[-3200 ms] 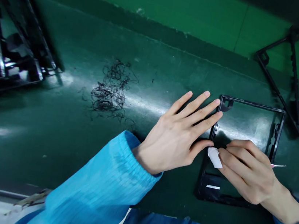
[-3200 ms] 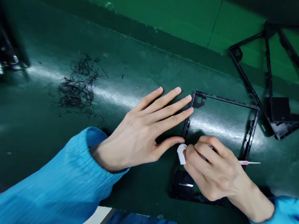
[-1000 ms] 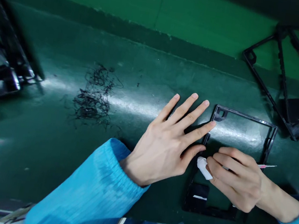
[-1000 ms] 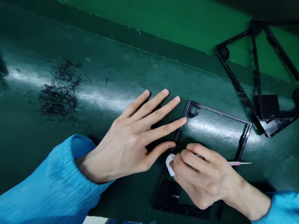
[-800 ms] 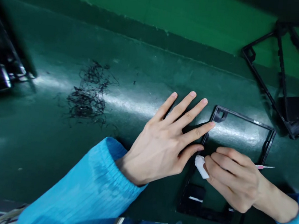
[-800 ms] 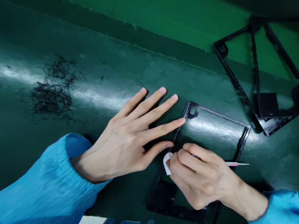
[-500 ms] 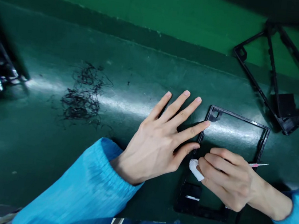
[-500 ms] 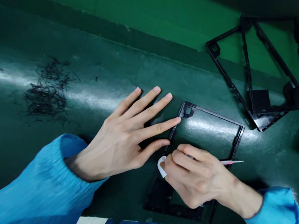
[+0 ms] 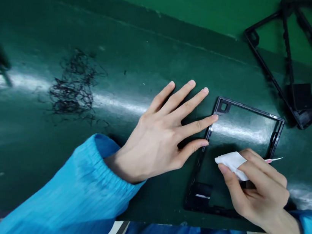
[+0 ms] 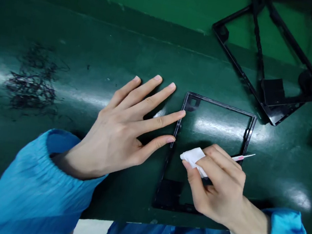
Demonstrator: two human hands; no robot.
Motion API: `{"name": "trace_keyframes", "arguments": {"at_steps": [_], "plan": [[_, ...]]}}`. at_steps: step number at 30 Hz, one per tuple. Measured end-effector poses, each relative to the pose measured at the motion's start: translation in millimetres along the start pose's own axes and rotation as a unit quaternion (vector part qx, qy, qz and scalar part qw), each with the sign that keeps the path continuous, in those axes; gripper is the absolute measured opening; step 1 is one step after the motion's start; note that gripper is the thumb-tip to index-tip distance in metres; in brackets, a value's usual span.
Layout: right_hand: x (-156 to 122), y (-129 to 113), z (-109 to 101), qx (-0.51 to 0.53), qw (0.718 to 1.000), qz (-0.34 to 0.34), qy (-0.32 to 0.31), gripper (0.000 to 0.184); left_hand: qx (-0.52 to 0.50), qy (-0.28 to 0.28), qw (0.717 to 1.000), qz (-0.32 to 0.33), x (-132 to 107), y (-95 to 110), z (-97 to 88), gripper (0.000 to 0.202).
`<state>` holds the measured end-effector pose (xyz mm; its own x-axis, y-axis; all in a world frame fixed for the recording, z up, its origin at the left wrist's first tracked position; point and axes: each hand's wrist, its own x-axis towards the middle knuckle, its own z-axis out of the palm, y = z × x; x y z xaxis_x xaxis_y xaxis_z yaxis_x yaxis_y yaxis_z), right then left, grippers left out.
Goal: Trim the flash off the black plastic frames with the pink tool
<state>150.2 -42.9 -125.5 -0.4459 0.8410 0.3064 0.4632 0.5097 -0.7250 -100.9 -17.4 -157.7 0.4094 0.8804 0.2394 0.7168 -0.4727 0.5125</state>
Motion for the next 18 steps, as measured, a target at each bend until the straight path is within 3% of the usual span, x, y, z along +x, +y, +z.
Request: {"name": "trace_keyframes", "arguments": {"at_steps": [8, 18], "plan": [[3.0, 5.9, 5.0, 0.023, 0.998, -0.035, -0.055, 0.032, 0.015, 0.011, 1.000, 0.017, -0.3, -1.3, -1.5, 0.044], [0.6, 11.3, 7.5, -0.007, 0.985, -0.125, -0.121, 0.022, 0.010, -0.014, 1.000, -0.009, 2.6, 2.9, -4.3, 0.044]]}}
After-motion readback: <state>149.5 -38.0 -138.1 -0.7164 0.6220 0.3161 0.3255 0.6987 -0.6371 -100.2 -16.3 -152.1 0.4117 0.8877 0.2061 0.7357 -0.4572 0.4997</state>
